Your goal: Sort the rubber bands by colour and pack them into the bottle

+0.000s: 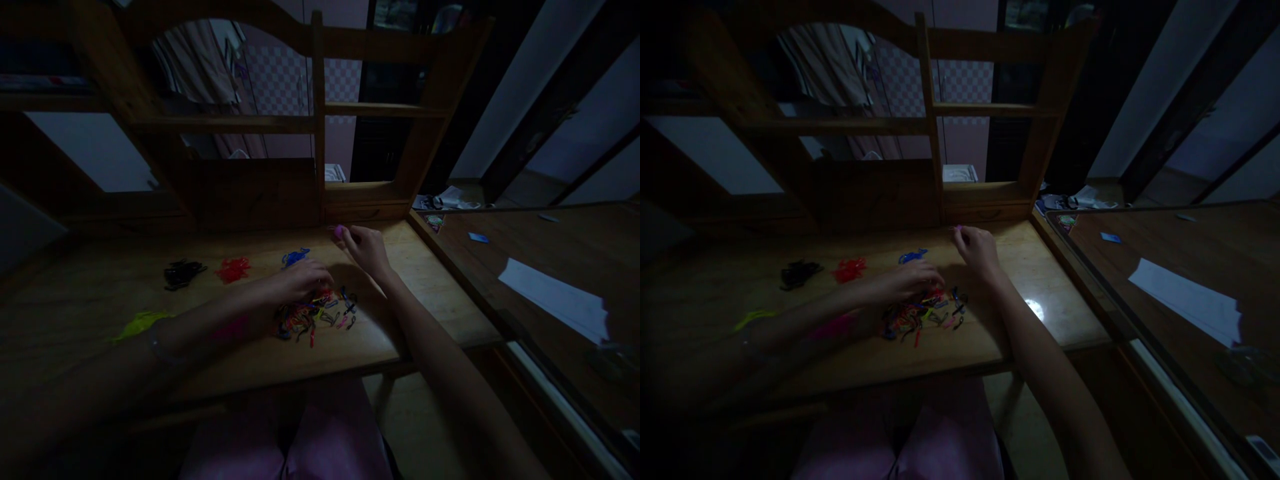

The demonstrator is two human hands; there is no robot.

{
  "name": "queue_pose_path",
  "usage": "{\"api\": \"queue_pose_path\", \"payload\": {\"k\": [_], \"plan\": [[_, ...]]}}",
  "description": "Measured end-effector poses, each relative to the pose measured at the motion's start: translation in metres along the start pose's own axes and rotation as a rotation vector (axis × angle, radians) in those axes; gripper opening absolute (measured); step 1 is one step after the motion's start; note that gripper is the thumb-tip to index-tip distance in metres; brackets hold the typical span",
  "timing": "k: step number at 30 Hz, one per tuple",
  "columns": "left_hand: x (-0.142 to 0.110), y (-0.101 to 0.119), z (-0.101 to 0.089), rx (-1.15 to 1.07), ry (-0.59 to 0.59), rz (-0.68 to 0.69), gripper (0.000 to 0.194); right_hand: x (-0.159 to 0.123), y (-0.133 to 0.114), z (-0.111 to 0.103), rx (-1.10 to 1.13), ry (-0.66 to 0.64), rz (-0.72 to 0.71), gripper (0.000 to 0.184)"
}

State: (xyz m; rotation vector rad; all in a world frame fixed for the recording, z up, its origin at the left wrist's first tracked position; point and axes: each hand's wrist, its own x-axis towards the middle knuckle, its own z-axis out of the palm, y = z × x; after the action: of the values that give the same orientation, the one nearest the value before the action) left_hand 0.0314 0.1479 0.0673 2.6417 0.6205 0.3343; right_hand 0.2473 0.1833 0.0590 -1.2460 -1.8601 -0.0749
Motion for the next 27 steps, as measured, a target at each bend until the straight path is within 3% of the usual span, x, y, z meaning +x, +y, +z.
{"api": "queue_pose_path", "payload": {"k": [8, 15, 22, 27], "plan": [[0.001, -0.013, 0.014, 0.103, 0.022, 0.027, 0.015, 0.0, 0.001, 0.0, -0.012, 0.0, -0.004, 0.047], [-0.001, 0.004, 0.0, 0.022, 0.025, -0.025, 0.017, 0.0, 0.002, 0.0, -0.015, 0.009, -0.01, 0.046], [-0.007, 0.003, -0.006, -0.195, 0.068, -0.128, 0.019, 0.0, 0.001, -0.001, 0.005, -0.006, 0.007, 0.045], [-0.012, 0.006, -0.01, -0.108, 0.107, -0.114, 0.02, 0.0, 0.003, 0.0, -0.004, -0.004, -0.002, 0.045]]}}
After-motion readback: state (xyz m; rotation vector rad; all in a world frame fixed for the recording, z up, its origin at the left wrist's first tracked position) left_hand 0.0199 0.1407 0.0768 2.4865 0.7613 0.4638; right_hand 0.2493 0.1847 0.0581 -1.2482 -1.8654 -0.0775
